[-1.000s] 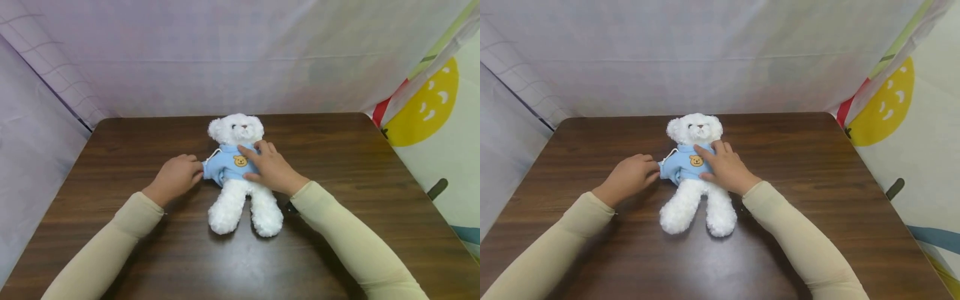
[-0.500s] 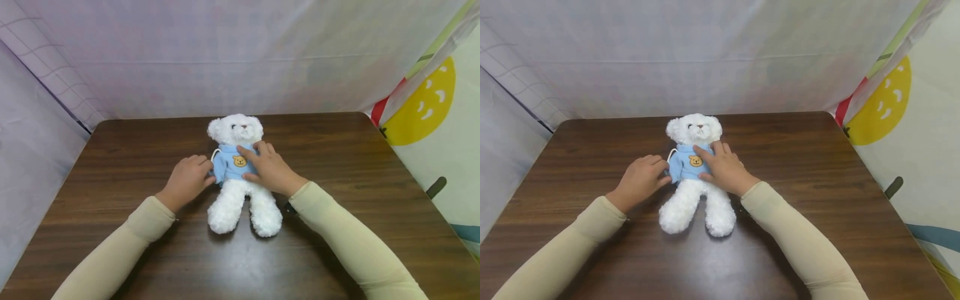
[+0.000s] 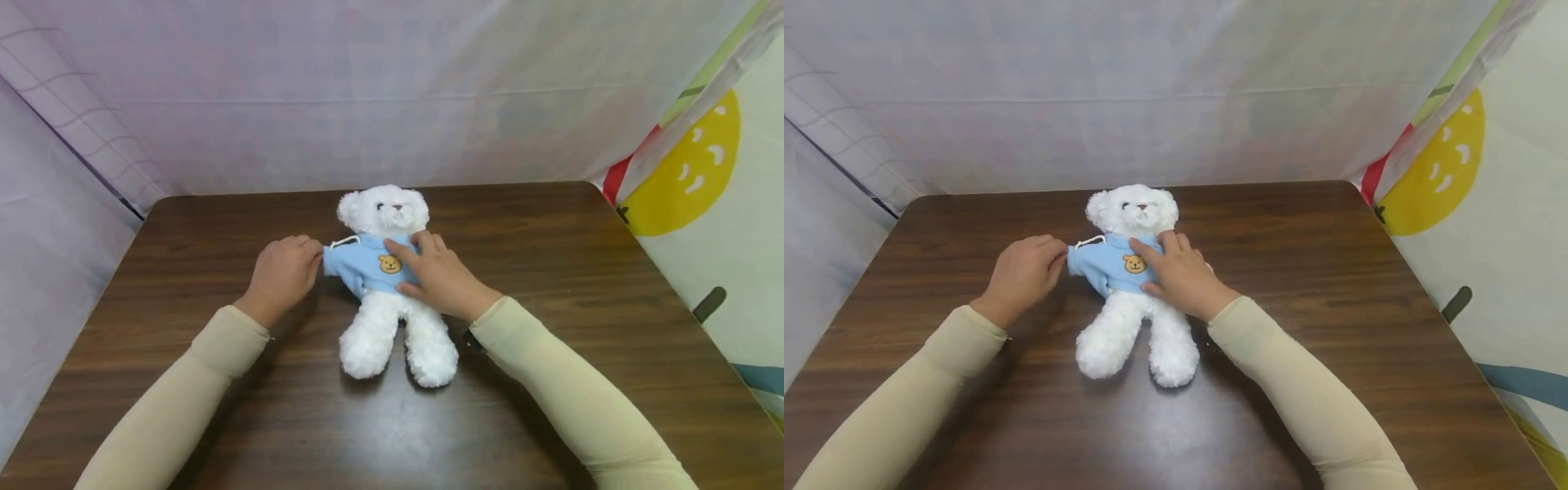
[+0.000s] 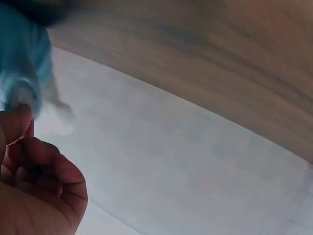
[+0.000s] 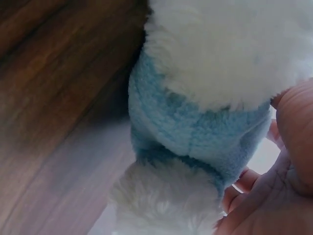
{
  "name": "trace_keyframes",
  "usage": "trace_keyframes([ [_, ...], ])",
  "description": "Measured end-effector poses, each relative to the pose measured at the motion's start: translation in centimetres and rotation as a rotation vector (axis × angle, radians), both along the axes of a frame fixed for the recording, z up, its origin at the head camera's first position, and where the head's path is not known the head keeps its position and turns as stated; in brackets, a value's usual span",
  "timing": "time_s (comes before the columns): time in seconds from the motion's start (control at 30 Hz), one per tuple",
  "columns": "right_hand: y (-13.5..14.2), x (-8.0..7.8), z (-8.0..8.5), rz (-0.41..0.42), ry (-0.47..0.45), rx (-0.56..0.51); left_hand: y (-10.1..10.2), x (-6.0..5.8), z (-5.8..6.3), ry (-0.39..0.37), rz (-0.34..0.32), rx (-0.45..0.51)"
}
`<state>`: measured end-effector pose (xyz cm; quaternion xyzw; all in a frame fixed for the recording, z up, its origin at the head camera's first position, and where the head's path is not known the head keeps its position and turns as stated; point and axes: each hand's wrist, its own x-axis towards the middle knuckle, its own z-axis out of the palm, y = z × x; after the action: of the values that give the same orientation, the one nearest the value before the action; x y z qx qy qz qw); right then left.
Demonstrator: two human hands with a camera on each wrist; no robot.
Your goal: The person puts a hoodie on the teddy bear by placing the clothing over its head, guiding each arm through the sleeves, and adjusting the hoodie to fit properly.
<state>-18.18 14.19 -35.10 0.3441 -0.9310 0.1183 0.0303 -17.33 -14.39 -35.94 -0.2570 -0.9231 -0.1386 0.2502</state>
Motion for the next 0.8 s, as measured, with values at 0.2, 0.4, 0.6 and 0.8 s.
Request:
trace_keyframes([
  [0.2, 0.2, -0.1, 0.0, 0.008, -0.016, -0.003, -0.7, -0.9, 0.1, -0.116, 0.029, 0.073],
  [0.4, 0.8, -0.3, -0.1, 0.003, -0.039, -0.014, 1.0, 1.1, -0.1, -0.006, -0.120, 0.099],
  [0.6, 0.9, -0.3, 0.4, 0.002, -0.041, -0.024, 4.1, 2.3, 0.0, -0.010, -0.156, -0.146],
  [0.8, 1.2, -0.4, 0.7, 0.025, -0.125, -0.038, 3.6, 2.4, -0.1, -0.144, -0.220, -0.092],
])
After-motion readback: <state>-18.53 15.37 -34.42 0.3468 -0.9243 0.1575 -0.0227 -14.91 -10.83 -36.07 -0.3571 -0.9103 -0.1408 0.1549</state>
